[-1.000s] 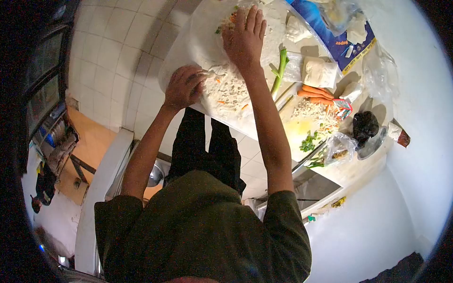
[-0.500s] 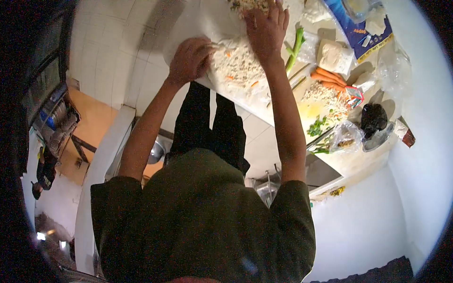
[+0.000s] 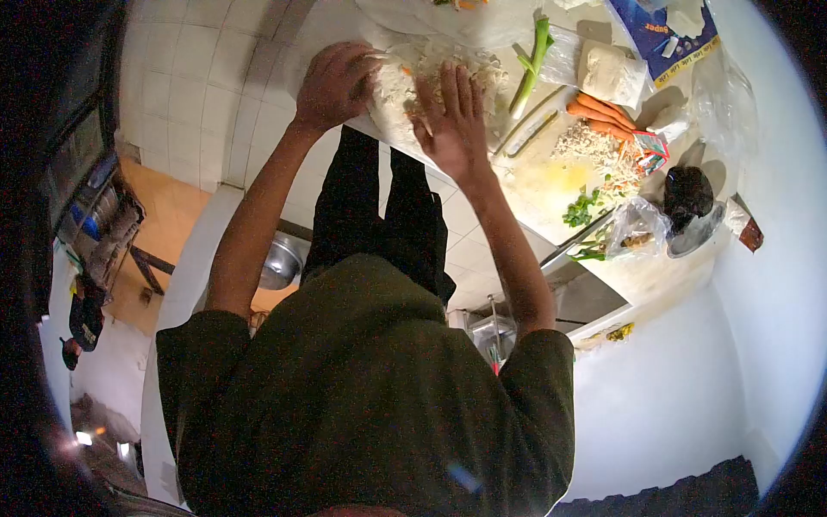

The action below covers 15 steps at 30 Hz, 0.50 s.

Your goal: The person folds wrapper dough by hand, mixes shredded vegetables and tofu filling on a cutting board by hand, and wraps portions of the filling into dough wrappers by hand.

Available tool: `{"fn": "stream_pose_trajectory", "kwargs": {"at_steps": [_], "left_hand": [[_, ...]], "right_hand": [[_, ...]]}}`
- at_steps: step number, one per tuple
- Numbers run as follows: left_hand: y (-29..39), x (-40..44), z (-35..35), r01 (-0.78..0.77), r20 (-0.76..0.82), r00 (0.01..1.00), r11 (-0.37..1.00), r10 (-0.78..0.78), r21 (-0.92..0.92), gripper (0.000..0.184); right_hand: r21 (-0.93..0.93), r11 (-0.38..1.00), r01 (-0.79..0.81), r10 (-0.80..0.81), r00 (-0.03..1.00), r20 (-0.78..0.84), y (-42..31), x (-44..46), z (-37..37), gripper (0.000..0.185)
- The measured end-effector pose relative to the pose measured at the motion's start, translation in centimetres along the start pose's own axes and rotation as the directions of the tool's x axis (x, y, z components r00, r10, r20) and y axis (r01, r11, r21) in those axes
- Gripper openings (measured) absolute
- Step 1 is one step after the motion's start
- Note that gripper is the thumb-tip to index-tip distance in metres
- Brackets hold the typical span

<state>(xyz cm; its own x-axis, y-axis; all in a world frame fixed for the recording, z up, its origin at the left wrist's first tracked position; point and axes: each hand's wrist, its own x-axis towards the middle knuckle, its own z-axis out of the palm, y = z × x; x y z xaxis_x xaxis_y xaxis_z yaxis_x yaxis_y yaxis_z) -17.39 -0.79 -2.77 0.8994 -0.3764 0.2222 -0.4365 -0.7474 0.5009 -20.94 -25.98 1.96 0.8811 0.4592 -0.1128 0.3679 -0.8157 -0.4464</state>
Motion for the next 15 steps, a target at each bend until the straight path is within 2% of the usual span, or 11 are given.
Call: {"fn": "stream_pose_trajectory", "kwargs": {"at_steps": [3,7,10,13,15], "left_hand": [[0.0,0.2,0.1,-0.009,0.007,1.0,1.0,0.009,0.005,0.029],[0.0,-0.2,0.2,-0.019,0.004,1.0,1.0,0.019,0.01,0.028],[0.0,0.0,0.3,-0.014,-0.011,1.0,1.0,0.015,0.021,0.027],[0.0,-0.2,0.2,-0.006,-0.011,1.0,1.0,0.006,0.011,0.027],[0.0,-0.1,0.3,-0.018,-0.019,1.0,1.0,0.019,0.014,0.027]], "right_hand": [[-0.036,0.997,-0.074,0.072,0.996,-0.049,-0.5,0.2,1.5,0.059],[-0.066,0.998,0.015,-0.017,0.999,-0.032,0.0,-1.6,2.4,0.048],[-0.032,0.999,-0.005,0.005,1.0,-0.009,0.8,-2.5,2.2,0.046],[-0.054,0.997,-0.059,0.05,0.988,-0.146,1.1,-1.4,1.0,0.048],[-0.103,0.991,-0.083,0.065,0.984,-0.167,1.3,-0.6,0.4,0.051]]}}
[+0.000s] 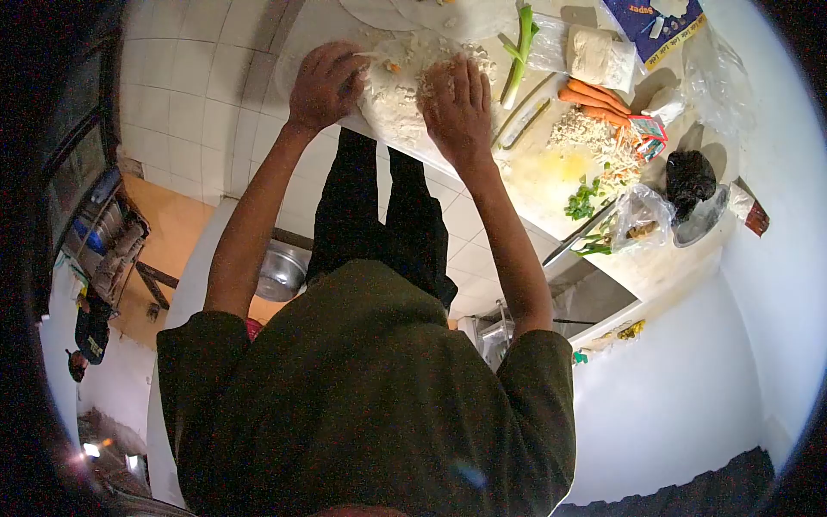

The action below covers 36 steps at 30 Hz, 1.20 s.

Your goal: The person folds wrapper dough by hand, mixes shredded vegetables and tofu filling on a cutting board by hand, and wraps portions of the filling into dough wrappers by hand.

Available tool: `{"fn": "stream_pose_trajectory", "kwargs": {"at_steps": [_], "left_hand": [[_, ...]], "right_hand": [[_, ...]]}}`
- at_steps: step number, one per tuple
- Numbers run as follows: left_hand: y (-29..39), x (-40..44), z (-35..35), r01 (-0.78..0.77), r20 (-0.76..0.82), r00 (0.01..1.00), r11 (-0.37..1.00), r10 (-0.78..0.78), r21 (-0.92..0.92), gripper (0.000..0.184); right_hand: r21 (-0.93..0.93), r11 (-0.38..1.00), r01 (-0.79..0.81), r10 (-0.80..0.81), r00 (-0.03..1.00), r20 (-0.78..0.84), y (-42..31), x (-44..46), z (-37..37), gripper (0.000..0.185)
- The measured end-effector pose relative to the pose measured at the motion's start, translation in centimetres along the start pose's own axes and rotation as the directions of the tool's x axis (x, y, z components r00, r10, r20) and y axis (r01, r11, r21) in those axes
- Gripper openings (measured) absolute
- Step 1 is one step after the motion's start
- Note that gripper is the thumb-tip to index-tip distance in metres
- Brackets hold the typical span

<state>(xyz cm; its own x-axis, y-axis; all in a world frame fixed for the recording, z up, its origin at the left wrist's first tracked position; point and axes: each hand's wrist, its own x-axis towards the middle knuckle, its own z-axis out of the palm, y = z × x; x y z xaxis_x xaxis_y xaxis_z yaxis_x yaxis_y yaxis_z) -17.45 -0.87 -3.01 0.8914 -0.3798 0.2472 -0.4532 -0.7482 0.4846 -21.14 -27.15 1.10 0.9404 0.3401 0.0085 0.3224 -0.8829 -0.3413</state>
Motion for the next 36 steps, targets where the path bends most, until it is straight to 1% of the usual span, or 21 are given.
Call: {"fn": "stream_pose_trajectory", "kwargs": {"at_steps": [2,5,8,11,17,20,21,24,25,28,31,34,36], "left_hand": [[0.1,0.1,-0.1,-0.006,0.002,1.0,1.0,0.006,-0.004,0.027],[0.0,0.0,-0.1,-0.005,0.011,1.0,1.0,0.005,-0.007,0.027],[0.0,-0.1,0.0,0.002,0.012,1.0,1.0,-0.002,-0.001,0.026],[-0.1,-0.2,0.0,0.011,0.029,1.0,1.0,-0.011,-0.004,0.026],[0.0,0.1,-0.2,-0.006,0.017,1.0,1.0,0.006,-0.009,0.026],[-0.1,0.1,-0.1,0.007,0.019,1.0,1.0,-0.007,-0.029,0.026],[-0.1,0.1,-0.1,0.013,0.021,1.0,0.999,-0.013,-0.039,0.026],[0.0,0.0,-0.3,-0.007,-0.001,1.0,1.0,0.007,-0.003,0.027],[-0.1,0.0,-0.2,-0.004,0.007,1.0,1.0,0.004,-0.011,0.027],[-0.2,0.1,-0.2,-0.001,0.02,1.0,1.0,0.001,-0.016,0.027],[0.0,0.0,-0.2,-0.004,0.011,1.0,1.0,0.004,-0.002,0.027],[-0.2,-0.1,-0.2,0.002,0.019,1.0,1.0,-0.001,-0.021,0.027],[-0.2,-0.2,-0.2,0.02,0.038,0.999,0.998,-0.018,-0.062,0.027]], "right_hand": [[0.013,1.0,-0.004,0.004,1.0,-0.002,0.5,0.4,0.3,0.05],[-0.028,0.997,0.078,-0.075,0.994,0.083,0.1,0.5,0.3,0.047],[0.087,0.996,0.027,-0.032,0.998,0.054,-0.6,-0.4,0.8,0.047],[0.095,0.995,0.023,-0.032,0.995,0.099,-0.8,-0.7,0.8,0.048],[0.197,0.979,0.058,-0.08,0.992,0.103,0.2,-1.3,0.0,0.04],[0.149,0.989,0.017,-0.025,0.998,0.054,1.3,-1.0,0.0,0.037],[0.222,0.974,-0.056,0.037,0.995,0.089,1.5,-0.8,-0.4,0.035],[0.385,0.892,-0.236,0.215,0.972,0.096,2.0,0.0,-0.7,0.034],[0.418,0.859,-0.295,0.267,0.955,0.127,1.7,0.3,-1.3,0.036],[0.309,0.95,-0.052,0.016,0.993,0.117,1.3,0.1,-1.2,0.039],[0.291,0.95,0.114,-0.189,0.951,0.245,0.1,0.1,-0.7,0.044],[0.202,0.944,0.262,-0.302,0.931,0.205,-1.2,0.7,-0.6,0.048],[0.111,0.938,0.329,-0.347,0.907,0.238,-1.5,1.0,-0.9,0.048]]}}
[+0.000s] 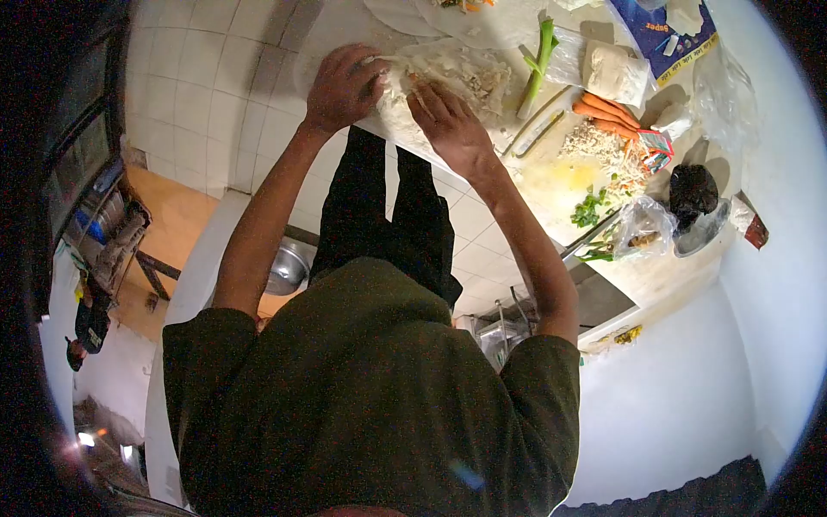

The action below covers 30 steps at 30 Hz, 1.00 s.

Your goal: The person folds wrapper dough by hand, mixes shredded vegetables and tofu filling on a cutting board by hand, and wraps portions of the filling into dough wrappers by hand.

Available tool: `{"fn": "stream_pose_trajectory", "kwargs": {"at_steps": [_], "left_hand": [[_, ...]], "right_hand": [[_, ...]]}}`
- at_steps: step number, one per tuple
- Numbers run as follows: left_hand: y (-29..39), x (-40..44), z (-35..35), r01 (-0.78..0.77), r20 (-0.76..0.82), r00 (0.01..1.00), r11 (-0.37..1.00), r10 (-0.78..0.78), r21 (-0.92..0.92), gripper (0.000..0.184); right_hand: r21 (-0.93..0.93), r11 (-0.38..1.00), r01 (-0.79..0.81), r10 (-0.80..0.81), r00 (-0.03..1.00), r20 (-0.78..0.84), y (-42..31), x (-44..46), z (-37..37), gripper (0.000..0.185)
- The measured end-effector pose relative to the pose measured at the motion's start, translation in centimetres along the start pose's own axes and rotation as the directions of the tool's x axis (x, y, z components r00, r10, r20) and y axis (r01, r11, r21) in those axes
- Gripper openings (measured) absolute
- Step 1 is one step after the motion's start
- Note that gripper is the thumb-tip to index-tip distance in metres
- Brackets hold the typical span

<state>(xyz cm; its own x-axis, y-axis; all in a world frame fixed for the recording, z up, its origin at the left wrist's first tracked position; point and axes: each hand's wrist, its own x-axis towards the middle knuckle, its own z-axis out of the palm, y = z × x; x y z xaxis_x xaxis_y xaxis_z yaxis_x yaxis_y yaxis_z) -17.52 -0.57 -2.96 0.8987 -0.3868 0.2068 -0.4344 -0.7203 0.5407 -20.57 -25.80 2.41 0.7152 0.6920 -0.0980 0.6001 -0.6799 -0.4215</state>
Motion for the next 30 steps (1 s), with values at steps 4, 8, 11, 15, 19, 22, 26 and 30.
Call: {"fn": "stream_pose_trajectory", "kwargs": {"at_steps": [4,8,11,15,19,22,26,30], "left_hand": [[-0.1,-0.1,0.0,-0.021,-0.018,1.0,1.0,0.021,0.007,0.028],[0.0,-0.2,0.0,-0.015,-0.03,0.999,1.0,0.015,0.004,0.028],[0.1,0.0,-0.1,-0.011,-0.019,1.0,1.0,0.011,-0.007,0.026],[0.0,0.2,0.0,-0.017,-0.036,0.999,1.0,0.017,-0.017,0.025],[-0.1,0.1,0.2,-0.001,0.002,1.0,1.0,0.001,-0.026,0.024],[0.0,0.2,0.0,-0.005,-0.025,1.0,1.0,0.004,-0.03,0.022],[0.2,0.3,-0.2,-0.008,-0.005,1.0,1.0,0.009,0.003,0.022],[0.1,0.0,0.0,-0.017,-0.033,0.999,1.0,0.018,0.009,0.022]], "right_hand": [[-0.128,0.984,0.121,-0.111,0.991,0.078,1.1,-1.0,0.1,0.048],[-0.124,0.978,0.165,-0.146,0.978,0.148,2.5,-2.5,0.2,0.042],[-0.081,0.978,0.195,-0.18,0.971,0.158,4.0,-3.6,0.2,0.041],[0.029,0.997,0.073,-0.076,0.986,0.146,5.9,-3.7,-0.4,0.041],[0.421,0.876,-0.234,0.318,0.937,-0.142,7.3,1.8,-2.9,0.029],[0.558,0.806,-0.198,0.448,0.821,-0.354,7.8,8.9,-5.0,0.028],[0.515,0.817,-0.261,0.419,0.881,-0.218,8.7,14.5,-6.6,0.029],[0.322,0.927,-0.192,0.295,0.904,-0.31,7.3,14.7,-8.8,0.03]]}}
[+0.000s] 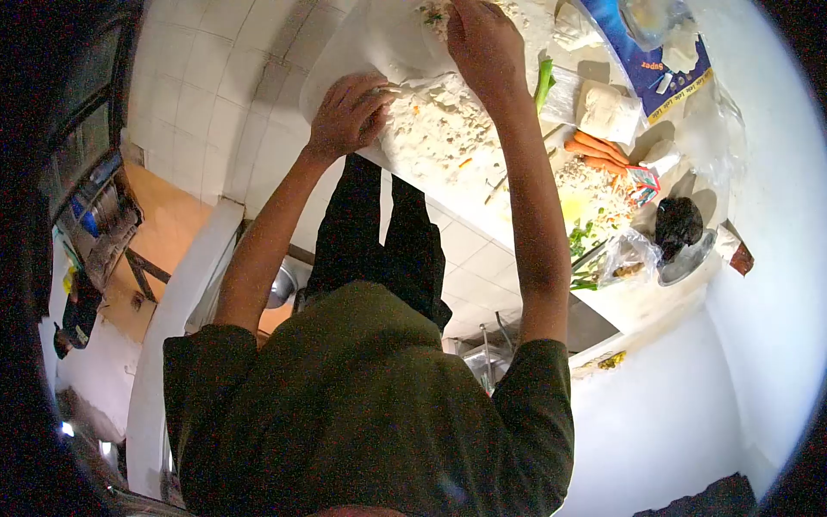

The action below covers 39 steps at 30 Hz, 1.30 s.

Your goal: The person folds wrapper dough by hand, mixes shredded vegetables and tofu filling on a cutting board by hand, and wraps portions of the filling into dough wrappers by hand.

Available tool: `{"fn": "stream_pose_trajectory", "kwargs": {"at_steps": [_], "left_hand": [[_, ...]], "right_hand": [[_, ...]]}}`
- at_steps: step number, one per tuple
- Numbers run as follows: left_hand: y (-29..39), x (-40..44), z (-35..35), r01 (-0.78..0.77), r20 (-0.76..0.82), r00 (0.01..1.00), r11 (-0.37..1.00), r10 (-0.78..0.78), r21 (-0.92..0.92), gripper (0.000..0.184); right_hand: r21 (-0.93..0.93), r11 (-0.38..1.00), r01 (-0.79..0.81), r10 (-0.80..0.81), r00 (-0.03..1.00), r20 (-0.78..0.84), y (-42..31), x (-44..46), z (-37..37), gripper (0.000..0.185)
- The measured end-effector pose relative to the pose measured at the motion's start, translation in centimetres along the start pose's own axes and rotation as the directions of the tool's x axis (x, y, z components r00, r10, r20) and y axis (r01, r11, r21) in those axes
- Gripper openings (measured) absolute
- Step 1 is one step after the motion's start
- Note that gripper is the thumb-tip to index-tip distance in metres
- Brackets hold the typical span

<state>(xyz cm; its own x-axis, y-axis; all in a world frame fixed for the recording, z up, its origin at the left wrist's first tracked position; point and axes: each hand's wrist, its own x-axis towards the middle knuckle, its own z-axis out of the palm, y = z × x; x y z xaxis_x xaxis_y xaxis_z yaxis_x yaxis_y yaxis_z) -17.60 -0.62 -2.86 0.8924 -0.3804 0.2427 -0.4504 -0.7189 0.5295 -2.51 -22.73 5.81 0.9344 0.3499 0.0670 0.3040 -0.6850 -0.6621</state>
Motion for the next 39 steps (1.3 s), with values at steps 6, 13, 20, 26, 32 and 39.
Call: {"fn": "stream_pose_trajectory", "kwargs": {"at_steps": [6,13,20,26,32,39], "left_hand": [[-0.5,0.0,0.4,0.006,0.018,1.0,1.0,-0.006,0.0,0.023],[-0.6,-0.4,0.8,0.011,0.056,0.998,1.0,-0.012,0.024,0.025],[-0.4,0.1,0.4,0.015,0.071,0.997,0.999,-0.018,0.039,0.029],[-0.3,0.0,0.4,0.004,0.044,0.999,0.998,-0.007,0.06,0.028],[-0.3,0.0,0.5,-0.037,0.011,0.999,0.999,0.036,0.04,0.023],[-0.3,-0.2,0.4,0.025,0.038,0.999,0.999,-0.027,0.033,0.027]], "right_hand": [[-0.382,0.884,0.27,-0.277,0.96,0.038,3.3,-4.5,0.5,0.033],[-0.132,0.986,-0.105,0.126,0.979,0.161,1.3,-16.5,-0.3,0.039],[-0.379,0.922,0.081,0.03,0.96,0.277,1.4,-24.4,4.2,0.044],[-0.272,0.958,0.092,-0.026,0.972,0.234,2.3,-26.0,2.6,0.04],[-0.181,0.974,0.135,-0.057,0.923,0.38,4.8,-26.8,1.0,0.042],[0.223,0.833,-0.507,0.524,0.851,-0.023,1.3,-17.2,-1.2,0.018]]}}
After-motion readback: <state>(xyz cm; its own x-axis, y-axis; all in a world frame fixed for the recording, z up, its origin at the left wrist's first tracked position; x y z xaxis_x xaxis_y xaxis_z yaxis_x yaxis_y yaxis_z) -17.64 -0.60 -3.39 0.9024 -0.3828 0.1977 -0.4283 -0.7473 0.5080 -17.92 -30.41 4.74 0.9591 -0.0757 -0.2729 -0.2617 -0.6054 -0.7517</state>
